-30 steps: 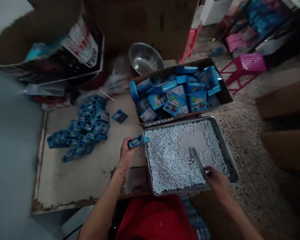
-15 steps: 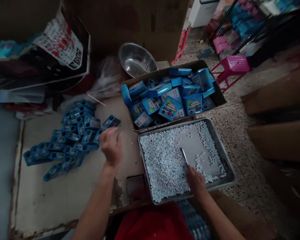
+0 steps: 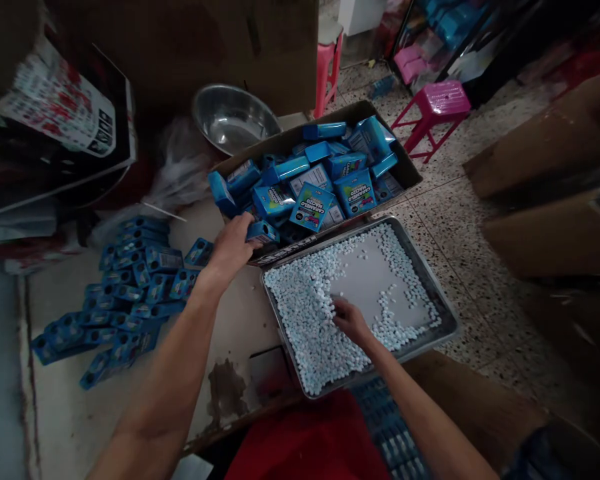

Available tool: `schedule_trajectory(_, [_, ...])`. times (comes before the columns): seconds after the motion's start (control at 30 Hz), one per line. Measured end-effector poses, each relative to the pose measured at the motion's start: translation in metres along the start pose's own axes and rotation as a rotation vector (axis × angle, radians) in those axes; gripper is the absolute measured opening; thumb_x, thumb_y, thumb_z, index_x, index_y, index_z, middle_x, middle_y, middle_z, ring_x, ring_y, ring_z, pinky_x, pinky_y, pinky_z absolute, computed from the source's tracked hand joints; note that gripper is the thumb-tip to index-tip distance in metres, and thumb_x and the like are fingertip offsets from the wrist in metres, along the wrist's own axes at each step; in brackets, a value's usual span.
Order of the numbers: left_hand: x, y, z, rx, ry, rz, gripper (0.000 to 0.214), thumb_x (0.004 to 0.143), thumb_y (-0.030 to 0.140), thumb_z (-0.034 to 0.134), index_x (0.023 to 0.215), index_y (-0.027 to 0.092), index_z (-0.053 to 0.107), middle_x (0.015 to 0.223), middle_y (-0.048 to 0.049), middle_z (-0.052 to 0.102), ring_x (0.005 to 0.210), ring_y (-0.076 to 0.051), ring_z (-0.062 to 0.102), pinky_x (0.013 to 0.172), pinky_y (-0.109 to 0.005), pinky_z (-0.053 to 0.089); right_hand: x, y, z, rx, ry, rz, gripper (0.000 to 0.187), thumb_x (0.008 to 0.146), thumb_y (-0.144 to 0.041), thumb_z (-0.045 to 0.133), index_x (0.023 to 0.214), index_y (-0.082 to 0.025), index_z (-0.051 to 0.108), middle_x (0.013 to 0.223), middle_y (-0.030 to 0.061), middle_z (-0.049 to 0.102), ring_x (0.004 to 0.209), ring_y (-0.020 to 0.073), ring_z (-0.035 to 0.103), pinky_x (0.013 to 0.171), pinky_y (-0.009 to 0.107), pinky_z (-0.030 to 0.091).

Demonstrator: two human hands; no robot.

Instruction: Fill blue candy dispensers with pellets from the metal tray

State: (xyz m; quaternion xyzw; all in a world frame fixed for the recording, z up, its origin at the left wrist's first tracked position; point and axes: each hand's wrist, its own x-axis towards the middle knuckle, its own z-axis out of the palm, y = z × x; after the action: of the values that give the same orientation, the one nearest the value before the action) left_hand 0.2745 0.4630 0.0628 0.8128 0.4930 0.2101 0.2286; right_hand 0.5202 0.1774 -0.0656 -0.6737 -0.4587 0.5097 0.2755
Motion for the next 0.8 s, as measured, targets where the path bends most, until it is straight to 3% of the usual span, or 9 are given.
schedule_trajectory(0.1, [-0.046, 0.022, -0.032, -0.046, 0.192, -0.026, 0.039, 0.080, 0.028, 0.078, 0.115, 0.023, 0.061, 0.106, -0.0056, 0.068, 0.098, -0.026, 0.066, 0.091, -0.038, 0.053, -0.026, -0.023, -0.017, 0.012, 0.010, 0.015, 0.007, 0.067, -0.023, 0.049, 0.073, -0.022, 0.049, 0.064, -0.0056, 0.035, 0.063, 0.0131, 0.038, 0.059, 0.024, 0.028])
schedule_trajectory(0.2, [-0.096, 0.039, -0.036, -0.214, 0.215, 0.001, 0.042, 0.087, 0.030, 0.073, 0.126, 0.025, 0.057, 0.122, -0.0054, 0.068, 0.111, -0.024, 0.066, 0.100, -0.036, 0.052, -0.053, -0.066, -0.043, 0.036, -0.037, 0.017, 0.012, 0.069, -0.022, 0.050, 0.079, -0.020, 0.055, 0.068, -0.0047, 0.042, 0.067, 0.0133, 0.043, 0.062, 0.023, 0.032])
schedule_trajectory(0.33, [-0.144, 0.048, 0.005, -0.393, 0.166, -0.061, 0.033, 0.088, 0.025, 0.071, 0.120, 0.026, 0.063, 0.121, -0.0050, 0.069, 0.117, -0.024, 0.065, 0.106, -0.040, 0.050, -0.082, -0.131, -0.075, 0.098, -0.208, 0.033, 0.007, 0.074, -0.022, 0.055, 0.078, -0.019, 0.060, 0.070, -0.0026, 0.053, 0.070, 0.0140, 0.050, 0.064, 0.023, 0.035])
schedule_trajectory(0.43, [-0.155, 0.054, 0.048, -0.571, 0.147, -0.091, 0.032, 0.084, 0.018, 0.070, 0.115, 0.025, 0.063, 0.121, -0.0064, 0.068, 0.121, -0.026, 0.064, 0.110, -0.045, 0.048, -0.086, -0.160, -0.086, 0.130, -0.296, 0.071, 0.007, 0.078, -0.024, 0.060, 0.078, -0.018, 0.062, 0.072, -0.0019, 0.056, 0.069, 0.0133, 0.050, 0.063, 0.022, 0.036])
schedule_trajectory(0.5, [-0.151, 0.059, 0.071, -0.663, 0.133, -0.067, 0.030, 0.082, 0.016, 0.069, 0.110, 0.024, 0.063, 0.120, -0.0075, 0.068, 0.125, -0.027, 0.062, 0.113, -0.048, 0.045, -0.081, -0.163, -0.086, 0.140, -0.333, 0.081, 0.008, 0.076, -0.025, 0.061, 0.078, -0.017, 0.062, 0.071, -0.0024, 0.055, 0.068, 0.0124, 0.049, 0.062, 0.021, 0.035])
schedule_trajectory(0.63, [-0.137, 0.065, 0.103, -0.677, 0.127, -0.033, 0.025, 0.081, 0.015, 0.065, 0.103, 0.024, 0.061, 0.116, -0.0077, 0.068, 0.122, -0.027, 0.061, 0.111, -0.047, 0.045, -0.062, -0.146, -0.081, 0.058, -0.314, 0.101, 0.006, 0.066, -0.021, 0.057, 0.071, -0.018, 0.059, 0.061, -0.0058, 0.046, 0.059, 0.0096, 0.040, 0.054, 0.020, 0.027])
schedule_trajectory(0.8, [-0.136, 0.054, 0.135, -0.586, 0.083, 0.009, 0.027, 0.075, 0.016, 0.069, 0.100, 0.024, 0.061, 0.113, -0.0086, 0.065, 0.116, -0.028, 0.060, 0.106, -0.045, 0.046, -0.032, -0.138, -0.071, -0.009, -0.269, 0.202, 0.011, 0.063, -0.024, 0.058, 0.073, -0.019, 0.059, 0.052, -0.0074, 0.048, 0.049, 0.0096, 0.043, 0.047, 0.020, 0.025])
